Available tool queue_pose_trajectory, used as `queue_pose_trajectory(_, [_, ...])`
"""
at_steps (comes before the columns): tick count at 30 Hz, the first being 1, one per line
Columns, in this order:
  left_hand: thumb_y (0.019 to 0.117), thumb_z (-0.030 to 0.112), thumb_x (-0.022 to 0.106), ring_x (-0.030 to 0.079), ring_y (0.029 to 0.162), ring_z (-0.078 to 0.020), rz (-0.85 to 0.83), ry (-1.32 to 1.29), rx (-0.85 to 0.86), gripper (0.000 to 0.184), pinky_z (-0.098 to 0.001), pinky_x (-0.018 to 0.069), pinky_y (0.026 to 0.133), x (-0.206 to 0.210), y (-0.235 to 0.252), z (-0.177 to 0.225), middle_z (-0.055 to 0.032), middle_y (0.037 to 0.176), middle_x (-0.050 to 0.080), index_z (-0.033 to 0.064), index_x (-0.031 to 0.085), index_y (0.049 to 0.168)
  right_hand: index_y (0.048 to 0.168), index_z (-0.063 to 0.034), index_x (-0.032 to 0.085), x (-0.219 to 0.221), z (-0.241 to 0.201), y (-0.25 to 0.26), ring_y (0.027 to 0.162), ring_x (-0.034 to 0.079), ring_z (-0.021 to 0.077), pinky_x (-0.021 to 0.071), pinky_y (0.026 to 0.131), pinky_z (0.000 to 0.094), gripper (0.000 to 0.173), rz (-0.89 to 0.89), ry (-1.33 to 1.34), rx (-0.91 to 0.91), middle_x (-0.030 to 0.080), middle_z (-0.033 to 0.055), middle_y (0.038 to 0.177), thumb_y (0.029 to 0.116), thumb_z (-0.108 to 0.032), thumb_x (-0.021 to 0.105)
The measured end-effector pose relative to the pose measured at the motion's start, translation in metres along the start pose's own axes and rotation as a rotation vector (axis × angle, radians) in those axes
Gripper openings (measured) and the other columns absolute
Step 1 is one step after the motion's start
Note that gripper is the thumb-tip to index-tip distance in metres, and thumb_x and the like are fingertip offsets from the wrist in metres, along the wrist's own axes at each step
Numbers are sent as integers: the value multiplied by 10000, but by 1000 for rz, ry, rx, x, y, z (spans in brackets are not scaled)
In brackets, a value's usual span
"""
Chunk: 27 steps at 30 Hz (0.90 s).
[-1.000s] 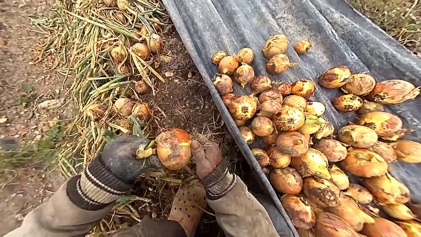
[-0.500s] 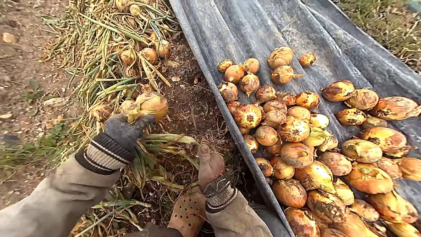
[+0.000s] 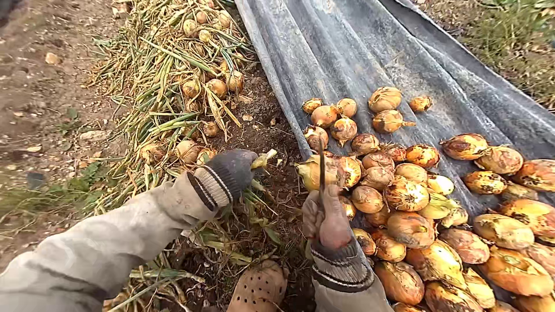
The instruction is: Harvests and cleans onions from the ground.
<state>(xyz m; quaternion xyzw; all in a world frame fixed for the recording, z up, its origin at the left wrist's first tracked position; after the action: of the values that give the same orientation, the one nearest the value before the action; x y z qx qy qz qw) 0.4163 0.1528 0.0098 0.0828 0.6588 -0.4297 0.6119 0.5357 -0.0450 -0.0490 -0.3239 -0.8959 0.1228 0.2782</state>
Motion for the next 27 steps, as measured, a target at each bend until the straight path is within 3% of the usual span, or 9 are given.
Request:
queue_pose_trajectory(2, [1010,473,608,709,938,-332,39,13,-93,365,-609,554,827,-16,2,-41,-131,969,723,129,720,1059,849,-186,560,-30,-60,-2,406,480,77,484,386,247,622,36,54,-362,489,-57,577,1041,-659,205])
queue_pose_trajectory(4, [934,612,650,689,806,-271,-191,-8,-93,490,-548,564,747,5,-41,-54,-92,839,691,127,717,953,898,-181,580,-57,-83,-3,415,515,110,516,384,286,573,123,14,-512,527,-39,602,1075,-586,216])
queue_pose_trajectory(6, [937,603,653,683,827,-311,-624,-67,-11,549,-574,543,769,72,-110,-41,-140,878,688,60,706,998,964,-137,533,-53,-61,-2,404,502,107,520,383,291,351,251,-55,-338,505,-25,601,1107,-382,326])
queue_pose_trajectory(10, [1085,156,443,613,1187,-431,-1111,-31,-29,354,-594,445,1013,160,-206,-7,-312,1280,625,-53,600,1325,1042,-81,525,0,9,-3,405,499,138,517,420,316,62,54,-222,40,495,22,570,1026,-138,545])
queue_pose_trajectory(12, [1058,110,477,605,1217,-300,-996,-224,-260,340,-435,419,1081,161,-213,-5,-231,1327,637,18,635,1345,1064,-55,550,17,33,-5,411,512,151,513,422,316,69,-43,-261,110,518,49,582,998,-75,560])
queue_pose_trajectory(15, [948,321,717,712,991,-159,-747,-607,-25,388,-376,584,909,151,-187,-63,-60,1133,733,172,678,1304,1169,-39,557,27,58,-11,439,556,178,554,434,343,135,-107,-310,264,584,100,686,1057,-97,509])
queue_pose_trajectory(18, [938,315,770,687,823,-141,-168,-598,-178,271,-372,575,780,77,-101,-124,-21,939,730,189,723,1173,1246,-92,585,28,65,-8,411,504,184,495,395,349,205,-115,-382,267,586,105,689,1068,-171,519])
queue_pose_trajectory(22, [763,483,861,641,1160,-430,121,-18,-355,689,-667,508,987,62,19,-199,-242,1213,670,41,676,1257,1157,-65,606,28,60,-19,395,451,148,452,368,319,195,-92,-303,149,508,46,622,999,-178,581])
queue_pose_trajectory(27, [668,412,935,551,1323,-421,312,-149,-547,1026,-582,471,1104,105,38,-187,-263,1420,549,1,452,1475,1118,-55,600,40,93,-34,424,467,138,457,390,319,241,-185,-303,276,519,26,656,969,-243,616])
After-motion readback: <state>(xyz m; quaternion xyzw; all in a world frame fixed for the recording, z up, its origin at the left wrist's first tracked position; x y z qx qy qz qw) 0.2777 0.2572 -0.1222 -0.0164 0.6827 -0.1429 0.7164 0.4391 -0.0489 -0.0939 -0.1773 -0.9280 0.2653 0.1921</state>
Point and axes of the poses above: each hand's wrist, its own y-axis towards the middle knuckle, its own x-axis out of the palm, z = x × y, the point moved 6 cm from there along y, towards the middle knuckle
